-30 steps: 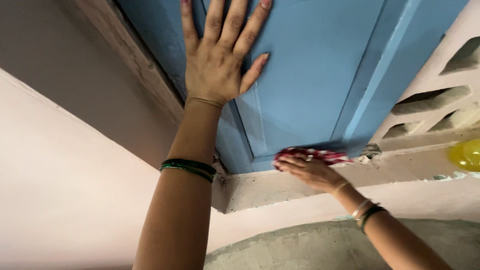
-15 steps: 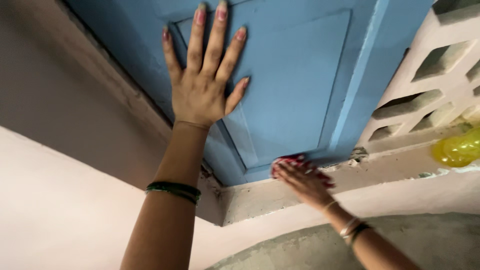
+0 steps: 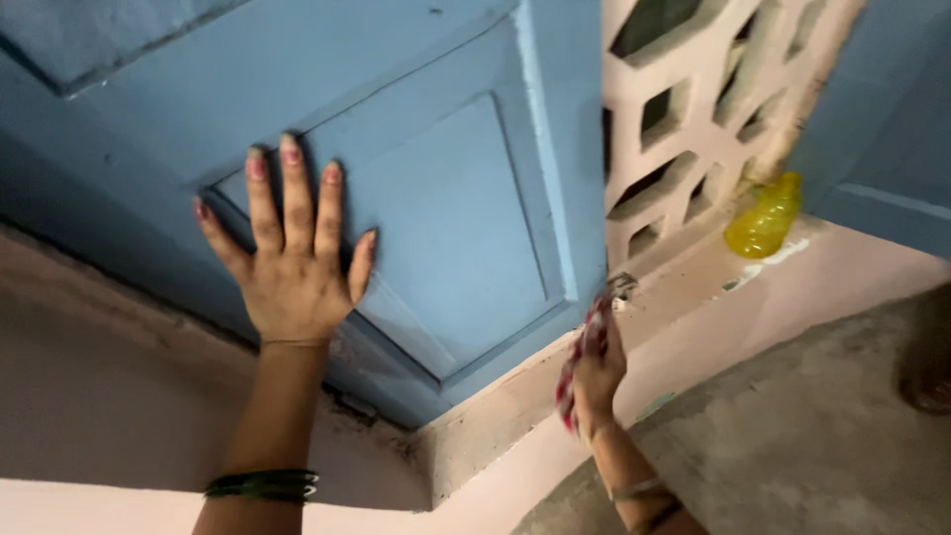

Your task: The person wipes a blue wooden door with a red and white checkered cloth. They systematically clean the door panels and edges, moving from the lower sections to the upper sections.

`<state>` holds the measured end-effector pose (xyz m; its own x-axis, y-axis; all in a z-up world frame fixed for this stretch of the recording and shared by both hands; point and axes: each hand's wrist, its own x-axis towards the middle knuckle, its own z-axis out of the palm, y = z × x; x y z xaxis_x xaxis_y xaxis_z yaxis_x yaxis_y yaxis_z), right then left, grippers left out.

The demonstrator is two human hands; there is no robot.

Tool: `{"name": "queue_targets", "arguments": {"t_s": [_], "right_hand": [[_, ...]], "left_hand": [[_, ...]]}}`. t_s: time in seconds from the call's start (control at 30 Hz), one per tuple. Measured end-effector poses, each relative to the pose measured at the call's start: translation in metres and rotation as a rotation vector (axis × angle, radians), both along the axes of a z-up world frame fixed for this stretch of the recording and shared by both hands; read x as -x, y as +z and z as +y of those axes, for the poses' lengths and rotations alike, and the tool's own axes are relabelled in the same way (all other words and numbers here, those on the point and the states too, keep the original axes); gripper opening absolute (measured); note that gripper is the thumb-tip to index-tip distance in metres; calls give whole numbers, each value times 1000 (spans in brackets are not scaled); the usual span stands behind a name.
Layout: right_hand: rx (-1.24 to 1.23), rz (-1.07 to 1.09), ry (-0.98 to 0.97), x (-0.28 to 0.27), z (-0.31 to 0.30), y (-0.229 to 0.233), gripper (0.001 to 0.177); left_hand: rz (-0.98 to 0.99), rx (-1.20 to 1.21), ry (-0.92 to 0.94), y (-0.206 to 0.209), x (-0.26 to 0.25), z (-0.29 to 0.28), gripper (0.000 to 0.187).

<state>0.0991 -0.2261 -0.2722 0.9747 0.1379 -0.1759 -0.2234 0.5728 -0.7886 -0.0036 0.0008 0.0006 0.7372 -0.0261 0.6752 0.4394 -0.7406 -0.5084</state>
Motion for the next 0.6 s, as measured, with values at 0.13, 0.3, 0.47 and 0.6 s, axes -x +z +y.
{"name": "queue_targets", "arguments": {"t_s": [0.13,0.3,0.47,0.6], "right_hand": [[-191,-255,-17,-44,18,78,68],[543,-783,-461,-65,70,103,51],[597,-616,-405,-69,86,9,56],[698,-402,-321,-75,91,-100,63]], "left_hand": [[23,22,8,2,-3,4,64],[33,-39,-52,4,-10,1,59],[141,-49,-239,-2,-74,-23,58],[215,15,-199,-12,-89,-47,62]]}}
